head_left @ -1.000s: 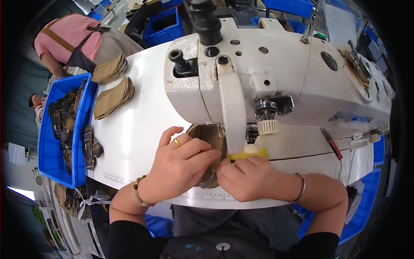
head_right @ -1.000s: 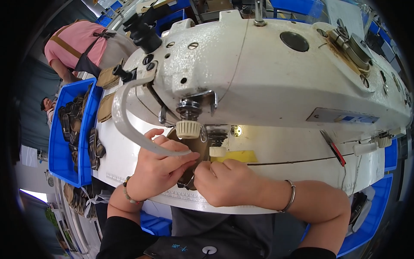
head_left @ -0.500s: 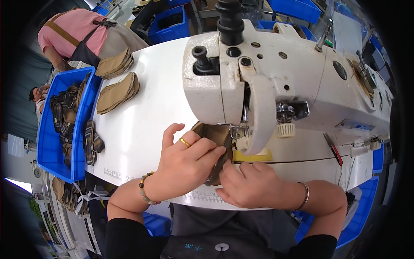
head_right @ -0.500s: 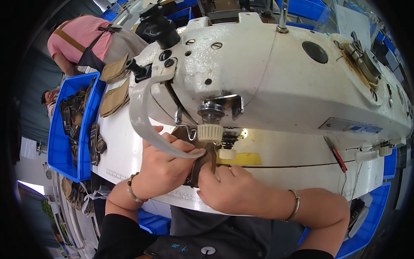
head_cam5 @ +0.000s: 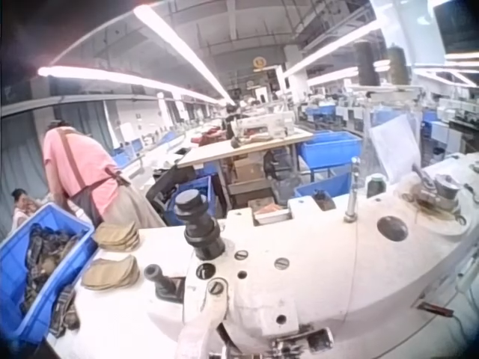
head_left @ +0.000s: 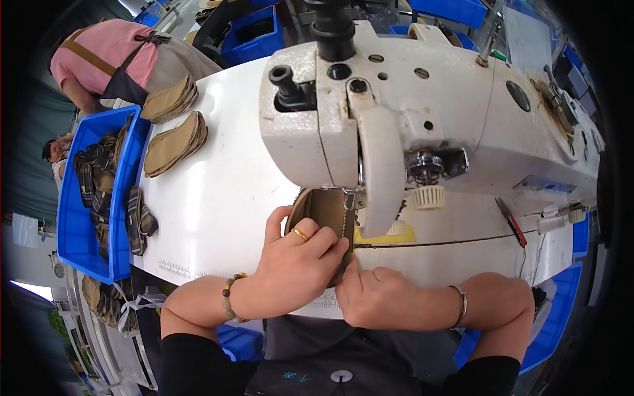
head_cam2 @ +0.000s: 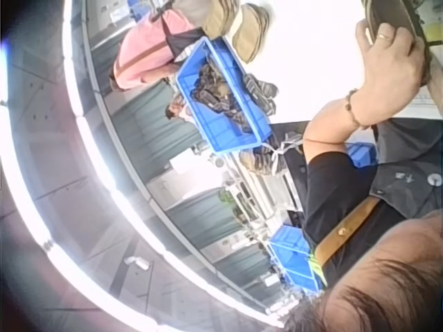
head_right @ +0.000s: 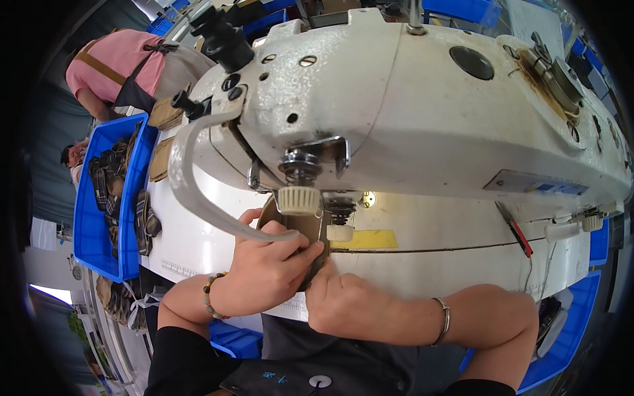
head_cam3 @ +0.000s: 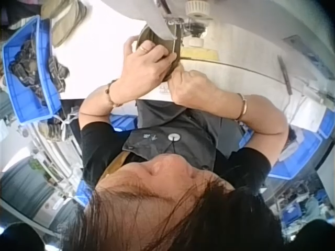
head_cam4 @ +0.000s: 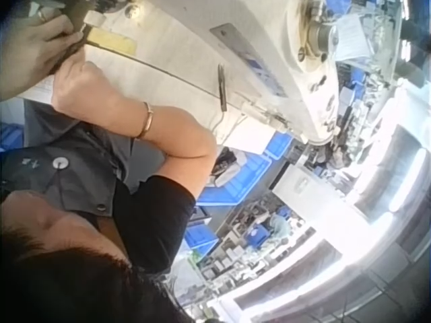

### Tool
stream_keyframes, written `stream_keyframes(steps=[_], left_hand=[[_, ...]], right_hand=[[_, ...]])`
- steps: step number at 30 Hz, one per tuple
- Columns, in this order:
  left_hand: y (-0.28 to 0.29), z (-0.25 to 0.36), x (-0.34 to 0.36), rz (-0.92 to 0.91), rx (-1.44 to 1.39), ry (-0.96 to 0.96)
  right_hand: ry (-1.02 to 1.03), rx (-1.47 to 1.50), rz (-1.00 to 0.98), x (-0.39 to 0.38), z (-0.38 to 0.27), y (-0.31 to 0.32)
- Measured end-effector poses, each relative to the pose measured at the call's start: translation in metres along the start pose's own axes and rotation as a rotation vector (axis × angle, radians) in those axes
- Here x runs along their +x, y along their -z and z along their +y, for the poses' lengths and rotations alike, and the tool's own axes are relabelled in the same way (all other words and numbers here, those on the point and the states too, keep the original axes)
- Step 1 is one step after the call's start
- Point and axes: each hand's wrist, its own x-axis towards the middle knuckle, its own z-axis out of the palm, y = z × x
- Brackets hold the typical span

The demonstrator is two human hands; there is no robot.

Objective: The recorder is sewing different components of footwear using an industrial sewing machine at a workstation.

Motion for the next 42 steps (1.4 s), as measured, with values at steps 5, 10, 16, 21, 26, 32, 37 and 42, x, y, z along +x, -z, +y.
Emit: stream_keyframes(steps=[5, 10, 16, 21, 26, 32, 37, 42], left_hand=[[-0.002, 0.000, 0.002, -0.034, -0.003, -0.019], [-0.002, -0.002, 0.004, -0.041, -0.047, -0.020], [-0.004, -0.006, 0.005, -0.046, -0.117, -0.021], [-0.006, -0.011, 0.012, -0.012, -0.119, -0.023], [-0.013, -0.022, 0.021, 0.051, -0.069, -0.024], [-0.025, -0.036, 0.030, 0.030, -0.168, 0.068], [-0.030, -0.043, 0.030, 0.029, -0.105, 0.081], [-0.022, -0.025, 0.022, 0.136, 0.044, 0.066]], right_hand=[[-0.007, 0.046, -0.045, -0.001, -0.002, 0.000], [-0.012, 0.048, -0.033, -0.001, -0.002, 0.000], [0.003, 0.038, -0.049, 0.001, 0.000, 0.003], [0.001, -0.003, -0.028, 0.000, 0.004, -0.002], [-0.048, -0.066, -0.046, 0.001, 0.018, -0.010], [-0.095, 0.003, 0.036, 0.003, 0.035, -0.025], [-0.144, 0.014, -0.035, 0.007, 0.035, -0.018], [-0.077, -0.003, -0.036, 0.002, 0.030, -0.009]])
